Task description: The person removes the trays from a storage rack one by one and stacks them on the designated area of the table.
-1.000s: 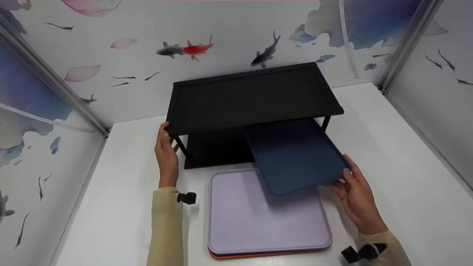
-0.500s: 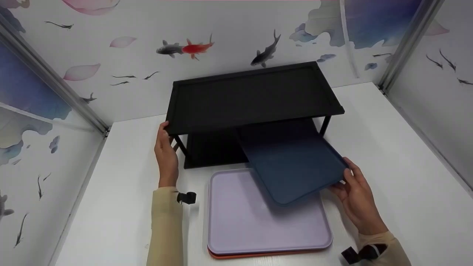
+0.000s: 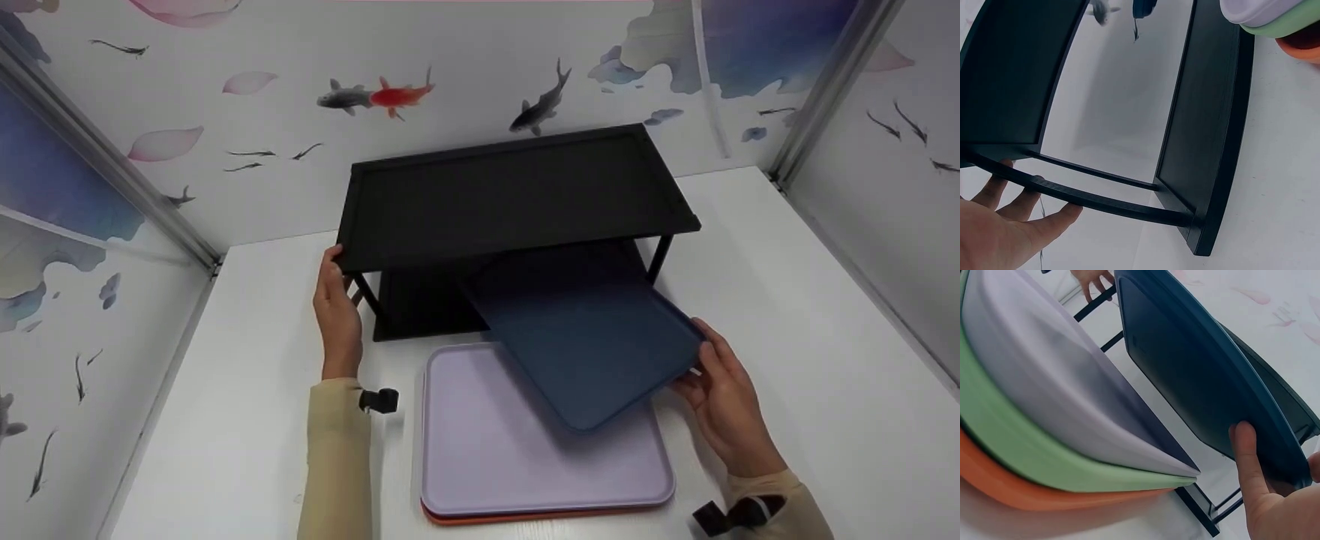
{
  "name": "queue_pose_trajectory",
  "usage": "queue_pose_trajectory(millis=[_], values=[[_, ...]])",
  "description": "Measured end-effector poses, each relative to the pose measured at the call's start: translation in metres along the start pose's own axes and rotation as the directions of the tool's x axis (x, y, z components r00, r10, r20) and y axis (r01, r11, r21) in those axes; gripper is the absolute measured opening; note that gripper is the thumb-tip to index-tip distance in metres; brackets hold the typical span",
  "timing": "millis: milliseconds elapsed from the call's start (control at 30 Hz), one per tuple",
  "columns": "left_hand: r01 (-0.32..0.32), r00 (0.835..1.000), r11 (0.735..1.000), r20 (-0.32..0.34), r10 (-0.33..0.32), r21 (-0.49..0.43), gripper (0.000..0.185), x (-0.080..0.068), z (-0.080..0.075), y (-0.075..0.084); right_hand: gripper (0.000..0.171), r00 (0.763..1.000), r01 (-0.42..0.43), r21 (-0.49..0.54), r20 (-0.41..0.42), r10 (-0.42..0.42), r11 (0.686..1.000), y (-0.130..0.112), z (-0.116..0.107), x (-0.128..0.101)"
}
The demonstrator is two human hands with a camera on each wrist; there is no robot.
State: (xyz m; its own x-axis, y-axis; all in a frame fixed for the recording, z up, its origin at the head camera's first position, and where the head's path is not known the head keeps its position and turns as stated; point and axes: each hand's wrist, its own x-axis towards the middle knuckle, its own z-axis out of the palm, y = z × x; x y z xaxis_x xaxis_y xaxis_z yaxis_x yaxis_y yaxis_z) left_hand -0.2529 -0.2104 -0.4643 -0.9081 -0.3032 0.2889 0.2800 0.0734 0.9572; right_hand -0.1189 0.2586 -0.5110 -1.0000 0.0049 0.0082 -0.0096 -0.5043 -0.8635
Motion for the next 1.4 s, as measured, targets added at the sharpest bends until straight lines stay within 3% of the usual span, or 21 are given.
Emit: queue_pose_trajectory(millis=[267,833,1400], values=[[-0.001,1.0,1.0,0.004,0.001,-0.002,0.047,0.0001,-0.0008,-0.0003,0.06,0.998,-0.036,-0.086,-0.053,0.031,0.996,-0.0015,0.0002,0.0004],[-0.004,1.0,0.999,0.016,0.004,-0.037,0.047,0.0003,-0.0014,-0.003,0.05,0.982,-0.103,-0.152,-0.17,0.077,0.983,-0.0034,0.001,0.0014],[0.001,1.0,1.0,0.012,0.0,-0.018,0.047,0.0003,-0.0014,-0.0025,0.048,0.981,-0.089,-0.168,-0.184,0.058,0.982,-0.0027,-0.0025,0.0023]])
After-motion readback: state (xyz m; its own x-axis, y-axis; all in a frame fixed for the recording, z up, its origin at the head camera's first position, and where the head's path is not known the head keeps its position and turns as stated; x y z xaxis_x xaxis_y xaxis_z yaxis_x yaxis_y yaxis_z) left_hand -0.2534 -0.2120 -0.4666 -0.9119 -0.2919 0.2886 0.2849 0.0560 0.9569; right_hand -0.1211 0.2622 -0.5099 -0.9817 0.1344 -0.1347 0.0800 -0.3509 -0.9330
